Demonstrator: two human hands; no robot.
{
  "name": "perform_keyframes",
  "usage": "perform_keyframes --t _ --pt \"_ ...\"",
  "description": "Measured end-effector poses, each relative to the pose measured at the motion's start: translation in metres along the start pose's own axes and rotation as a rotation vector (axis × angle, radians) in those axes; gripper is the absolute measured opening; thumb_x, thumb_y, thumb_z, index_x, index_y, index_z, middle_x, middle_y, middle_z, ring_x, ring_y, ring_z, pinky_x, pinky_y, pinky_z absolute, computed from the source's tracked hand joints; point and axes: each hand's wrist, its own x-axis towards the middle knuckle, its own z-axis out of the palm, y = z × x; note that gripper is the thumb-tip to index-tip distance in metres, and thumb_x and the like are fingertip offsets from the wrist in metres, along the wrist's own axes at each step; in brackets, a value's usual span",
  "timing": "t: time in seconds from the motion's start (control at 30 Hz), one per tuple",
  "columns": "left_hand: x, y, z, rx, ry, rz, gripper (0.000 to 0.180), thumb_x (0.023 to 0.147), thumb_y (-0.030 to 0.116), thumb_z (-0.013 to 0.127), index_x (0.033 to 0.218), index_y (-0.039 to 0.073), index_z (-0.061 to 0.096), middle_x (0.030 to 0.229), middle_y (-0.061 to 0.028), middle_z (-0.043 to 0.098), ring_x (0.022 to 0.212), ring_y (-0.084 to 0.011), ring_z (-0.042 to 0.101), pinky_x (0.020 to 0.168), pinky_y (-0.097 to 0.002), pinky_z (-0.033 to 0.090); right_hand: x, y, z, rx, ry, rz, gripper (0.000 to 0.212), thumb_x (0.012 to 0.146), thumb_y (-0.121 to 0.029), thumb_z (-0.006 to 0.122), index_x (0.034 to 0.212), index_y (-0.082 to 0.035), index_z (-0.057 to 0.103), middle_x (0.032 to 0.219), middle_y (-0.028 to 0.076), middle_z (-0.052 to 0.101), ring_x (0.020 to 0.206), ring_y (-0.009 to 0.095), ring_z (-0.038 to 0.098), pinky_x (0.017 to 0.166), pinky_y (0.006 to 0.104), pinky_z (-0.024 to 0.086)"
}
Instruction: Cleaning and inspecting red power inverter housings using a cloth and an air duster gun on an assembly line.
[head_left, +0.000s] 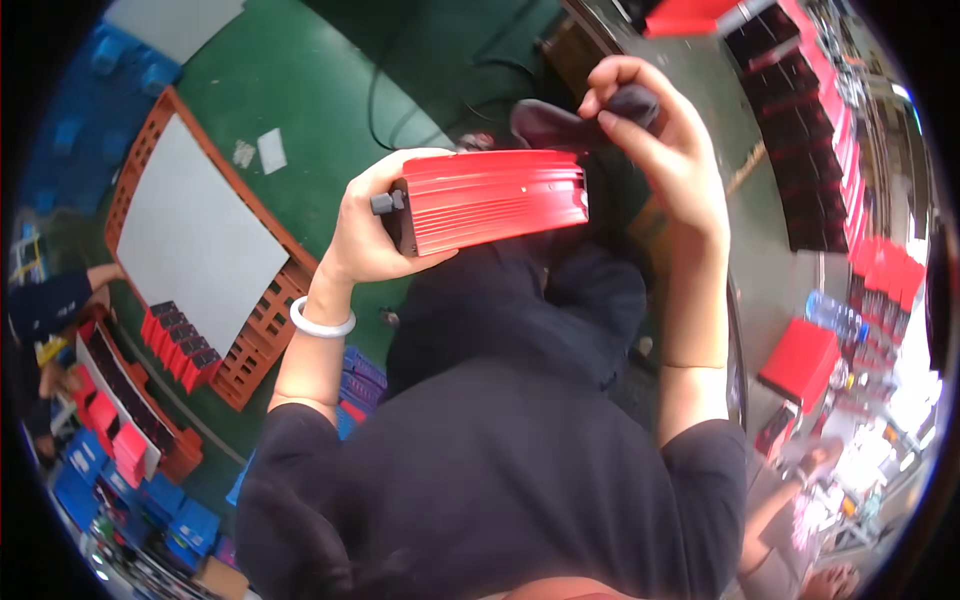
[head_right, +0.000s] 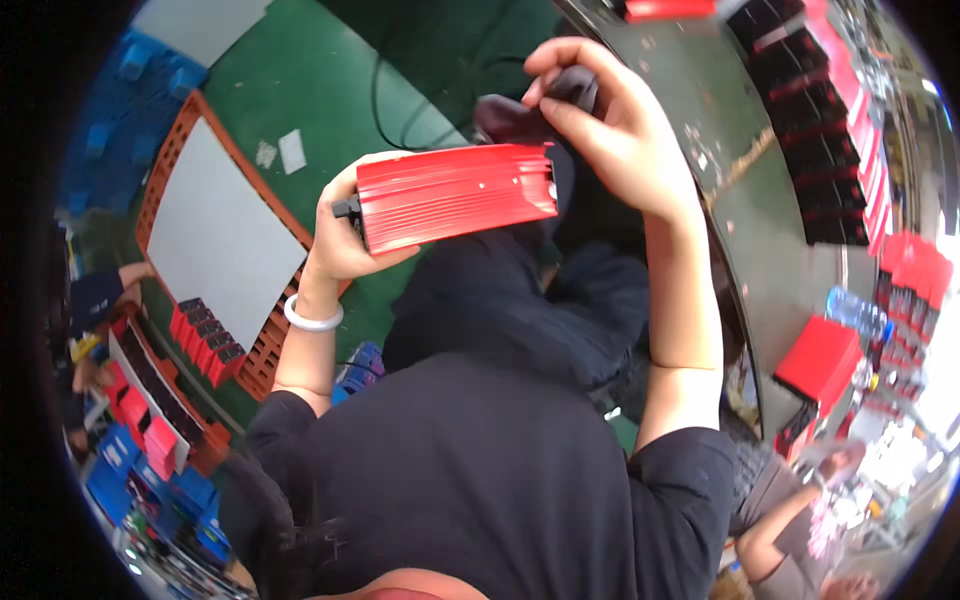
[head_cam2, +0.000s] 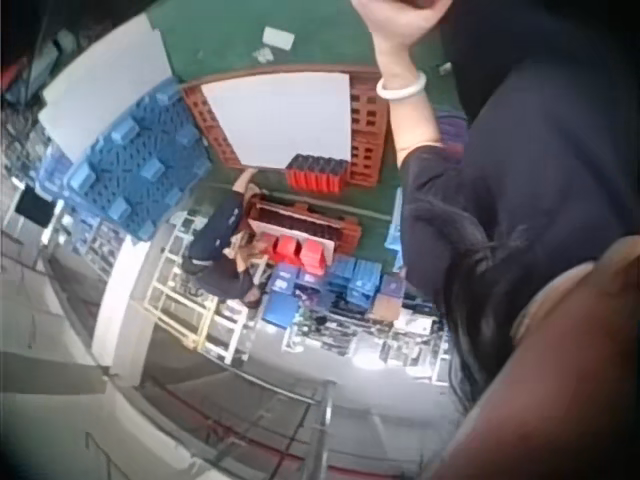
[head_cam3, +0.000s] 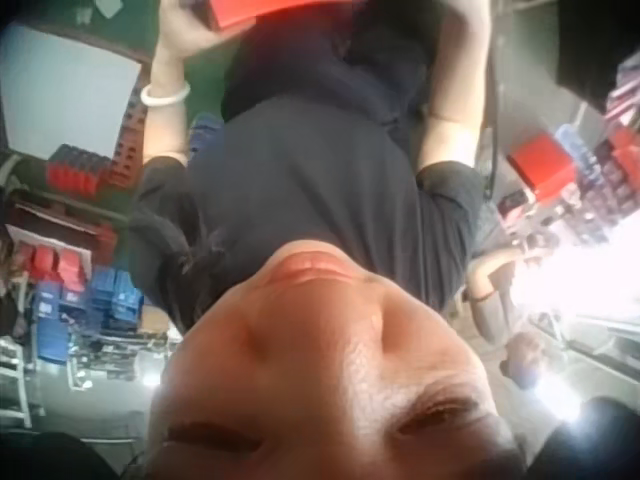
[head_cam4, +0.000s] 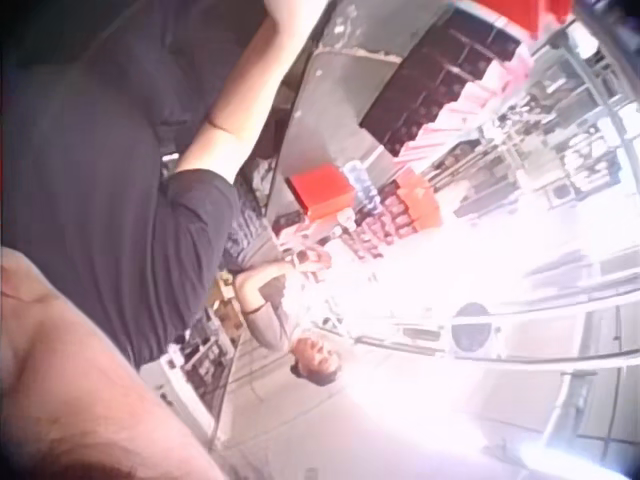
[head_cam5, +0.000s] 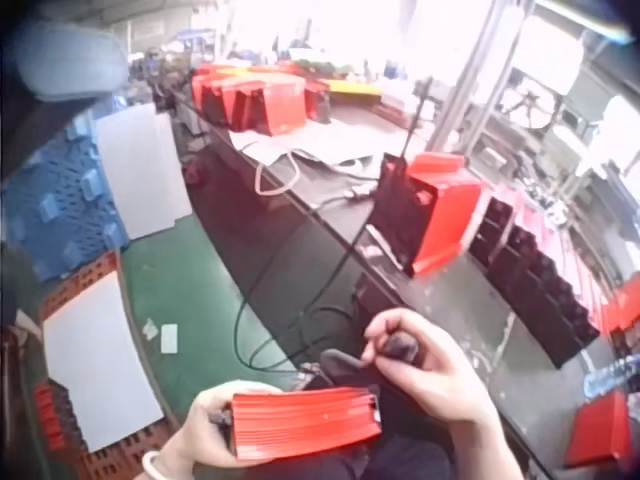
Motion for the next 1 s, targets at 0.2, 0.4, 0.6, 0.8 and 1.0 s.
perform_keyframes --t 0.2,0.4,0.6,0.8,1.0 --pt "-0.009 -0.016 0.044 0.157 -0.152 0.059 0.048 0.055 0.009 0.081 0.096 -0.001 0.057 0.109 -0.0175 0.062 0.096 -0.0291 0.064 0.081 -0.0324 0.051 -0.09 0.038 -0.007 -0.549 0.351 0.139 0.011 0.089 -0.003 0.057 0.097 0.001 0.062 0.091 0.003 0.061 0.088 0.009 0.056 0.078 0.0217 0.044" --pt "-0.01 -0.018 0.057 0.159 -0.162 0.066 0.052 0.054 0.006 0.079 0.1 -0.001 0.055 0.107 -0.0168 0.062 0.097 -0.0298 0.063 0.083 -0.0333 0.05 -0.143 0.061 0.02 -0.285 0.592 0.288 0.011 0.084 0.001 0.064 0.095 0.0 0.061 0.08 0.0 0.06 0.069 0.004 0.054 0.063 0.0176 0.044" --pt "-0.02 -0.014 0.07 0.197 -0.187 0.102 0.05 0.053 0.005 0.077 0.099 0.001 0.056 0.107 -0.0153 0.063 0.095 -0.0289 0.064 0.078 -0.032 0.052 -0.158 0.049 0.042 -0.515 0.449 0.262 0.025 0.074 0.004 0.065 0.097 0.0 0.057 0.085 0.008 0.064 0.08 0.012 0.062 0.074 0.0233 0.048" --pt "-0.021 -0.01 0.079 0.247 -0.199 0.132 0.05 0.053 0.003 0.075 0.098 0.001 0.056 0.106 -0.0147 0.063 0.093 -0.03 0.064 0.078 -0.0323 0.052 -0.163 0.052 0.054 -0.751 0.399 0.087 0.031 0.065 0.004 0.064 0.095 -0.003 0.059 0.082 0.01 0.061 0.08 0.024 0.062 0.07 0.031 0.047" --pt "-0.018 -0.005 0.088 0.299 -0.261 0.16 0.048 0.053 0.004 0.073 0.098 0.001 0.056 0.105 -0.0142 0.063 0.093 -0.0304 0.064 0.079 -0.0331 0.052 -0.164 0.036 0.074 -0.911 0.331 -0.131 0.033 0.055 0.002 0.065 0.087 -0.008 0.062 0.085 0.004 0.06 0.083 0.022 0.059 0.073 0.0333 0.039"
